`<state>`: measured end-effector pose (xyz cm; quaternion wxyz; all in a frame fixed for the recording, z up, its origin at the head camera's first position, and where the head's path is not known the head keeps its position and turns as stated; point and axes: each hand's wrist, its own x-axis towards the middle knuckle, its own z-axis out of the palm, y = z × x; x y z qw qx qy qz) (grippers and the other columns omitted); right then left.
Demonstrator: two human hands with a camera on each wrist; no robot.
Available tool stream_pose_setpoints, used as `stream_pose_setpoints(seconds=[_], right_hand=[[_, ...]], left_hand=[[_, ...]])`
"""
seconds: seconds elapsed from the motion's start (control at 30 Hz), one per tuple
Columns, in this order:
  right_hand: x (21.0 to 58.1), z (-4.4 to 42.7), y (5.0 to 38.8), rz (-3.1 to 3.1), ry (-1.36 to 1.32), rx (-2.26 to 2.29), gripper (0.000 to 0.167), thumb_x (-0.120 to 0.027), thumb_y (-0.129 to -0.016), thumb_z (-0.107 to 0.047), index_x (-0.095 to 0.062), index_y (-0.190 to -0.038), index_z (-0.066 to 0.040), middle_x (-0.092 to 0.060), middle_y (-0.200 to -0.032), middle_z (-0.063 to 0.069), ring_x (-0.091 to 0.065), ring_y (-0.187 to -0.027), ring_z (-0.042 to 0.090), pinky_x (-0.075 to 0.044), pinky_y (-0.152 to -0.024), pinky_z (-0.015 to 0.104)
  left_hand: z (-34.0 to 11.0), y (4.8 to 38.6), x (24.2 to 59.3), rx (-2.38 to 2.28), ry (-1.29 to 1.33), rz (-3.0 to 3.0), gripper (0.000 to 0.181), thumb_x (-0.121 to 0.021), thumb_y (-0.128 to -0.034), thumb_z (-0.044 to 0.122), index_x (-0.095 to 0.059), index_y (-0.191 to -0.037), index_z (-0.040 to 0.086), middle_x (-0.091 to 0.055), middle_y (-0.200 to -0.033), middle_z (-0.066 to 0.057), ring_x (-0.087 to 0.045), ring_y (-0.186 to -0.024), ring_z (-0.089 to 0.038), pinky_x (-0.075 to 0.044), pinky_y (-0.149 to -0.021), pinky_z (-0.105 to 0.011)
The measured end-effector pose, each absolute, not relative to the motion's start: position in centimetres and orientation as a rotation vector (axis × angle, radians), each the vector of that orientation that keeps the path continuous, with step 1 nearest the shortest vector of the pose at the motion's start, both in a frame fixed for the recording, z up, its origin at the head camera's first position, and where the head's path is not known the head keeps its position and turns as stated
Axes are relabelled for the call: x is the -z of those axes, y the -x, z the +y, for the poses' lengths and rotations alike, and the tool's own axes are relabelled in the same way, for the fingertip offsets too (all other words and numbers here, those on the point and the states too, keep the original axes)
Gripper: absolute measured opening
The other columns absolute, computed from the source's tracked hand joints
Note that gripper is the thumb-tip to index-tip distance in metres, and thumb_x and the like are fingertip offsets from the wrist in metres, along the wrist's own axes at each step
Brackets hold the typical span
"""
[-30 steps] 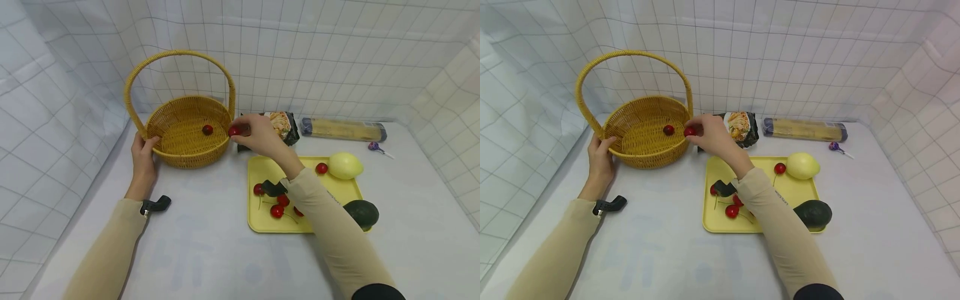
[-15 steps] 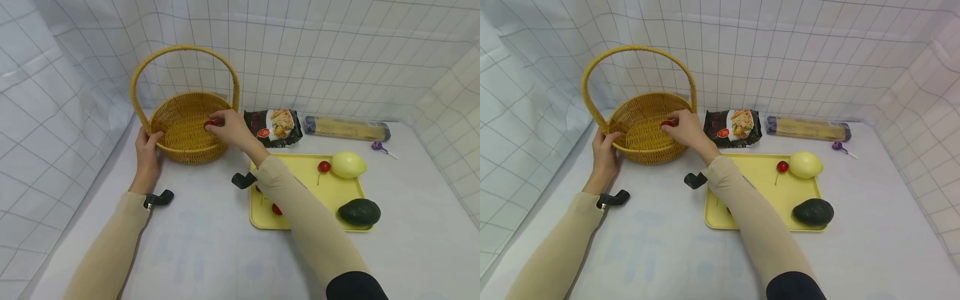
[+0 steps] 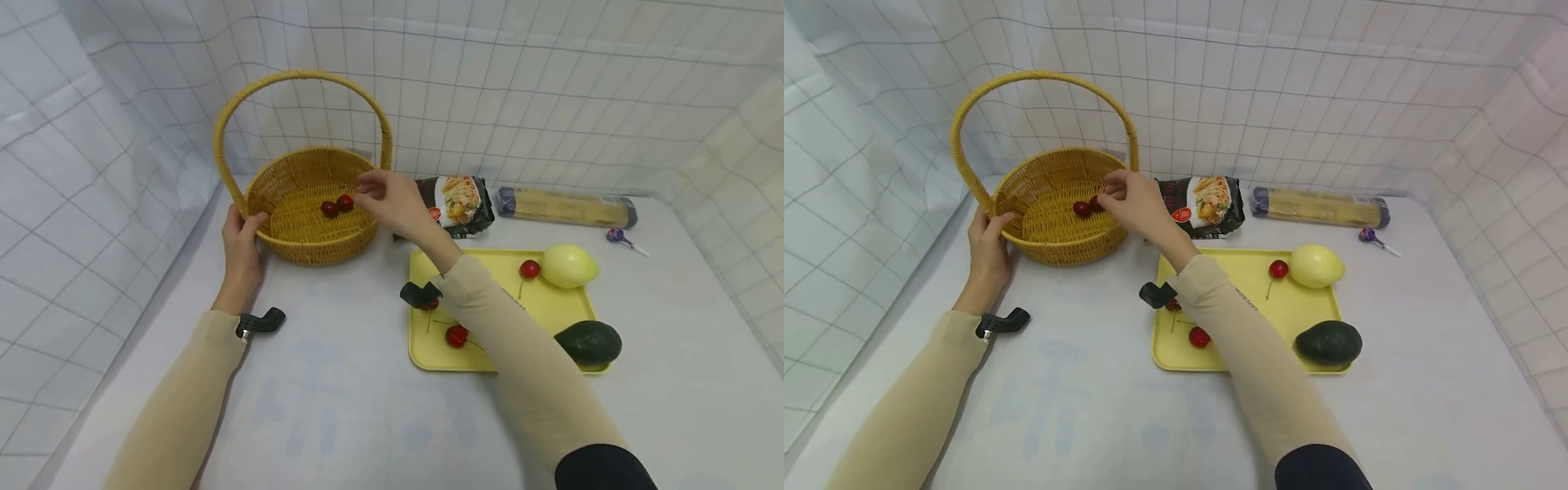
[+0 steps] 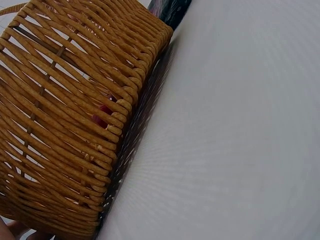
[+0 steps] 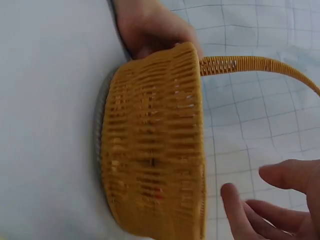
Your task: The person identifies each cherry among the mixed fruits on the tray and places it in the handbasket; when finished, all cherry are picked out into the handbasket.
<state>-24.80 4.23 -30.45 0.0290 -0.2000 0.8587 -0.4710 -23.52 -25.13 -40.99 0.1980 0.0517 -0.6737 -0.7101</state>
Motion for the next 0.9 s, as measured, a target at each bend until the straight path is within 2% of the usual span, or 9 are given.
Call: stream_pose_setpoints(seconds=[0.17, 0.4, 0.57, 0.73, 0.9], right_hand=[[30.0, 7.3, 24.4, 2.652, 0.606, 1.547, 0.045, -0.065, -0.104, -0.021, -0.059, -0.147, -0.007, -0.071, -0.132, 0.008, -0.068, -0.119, 0.021, -0.053, -0.100, 0.038], [29.6, 11.0, 23.1, 2.576, 0.561, 1.594, 0.041, -0.067, -0.104, -0.020, -0.062, -0.143, -0.012, -0.071, -0.134, 0.007, -0.070, -0.118, 0.019, -0.056, -0.094, 0.040], [30.0, 13.1, 21.9, 2.638, 0.594, 1.581, 0.037, -0.068, -0.103, -0.017, -0.066, -0.139, -0.011, -0.071, -0.133, 0.010, -0.070, -0.119, 0.021, -0.055, -0.098, 0.041], [31.0, 14.9, 20.4, 2.635, 0.605, 1.506, 0.037, -0.067, -0.104, -0.023, -0.066, -0.140, -0.012, -0.071, -0.134, 0.007, -0.069, -0.118, 0.021, -0.054, -0.099, 0.043], [32.7, 16.0, 19.9, 2.551, 0.643, 1.450, 0.038, -0.068, -0.104, -0.022, -0.066, -0.139, -0.008, -0.073, -0.131, 0.009, -0.069, -0.120, 0.022, -0.054, -0.102, 0.043]], left_hand=[[-25.1, 23.6, 40.9, 1.987, -0.147, -1.898, 0.050, -0.055, -0.0983, 0.019, -0.053, -0.147, 0.008, -0.053, -0.147, -0.009, -0.045, -0.138, -0.020, -0.030, -0.114, -0.030], [-25.9, 23.4, 40.6, 1.987, -0.167, -1.879, 0.049, -0.056, -0.0975, 0.019, -0.055, -0.145, 0.008, -0.055, -0.144, -0.006, -0.045, -0.135, -0.019, -0.029, -0.113, -0.027], [-25.9, 23.3, 40.9, 1.981, -0.175, -1.897, 0.051, -0.055, -0.0982, 0.020, -0.053, -0.148, 0.010, -0.052, -0.150, -0.008, -0.043, -0.141, -0.021, -0.028, -0.116, -0.029], [-25.7, 23.2, 40.7, 1.977, -0.180, -1.898, 0.051, -0.055, -0.0978, 0.020, -0.053, -0.148, 0.010, -0.053, -0.148, -0.007, -0.044, -0.139, -0.021, -0.028, -0.115, -0.029], [-25.7, 23.4, 40.4, 1.985, -0.178, -1.894, 0.052, -0.055, -0.0979, 0.020, -0.053, -0.149, 0.010, -0.053, -0.148, -0.007, -0.044, -0.140, -0.021, -0.028, -0.115, -0.029]])
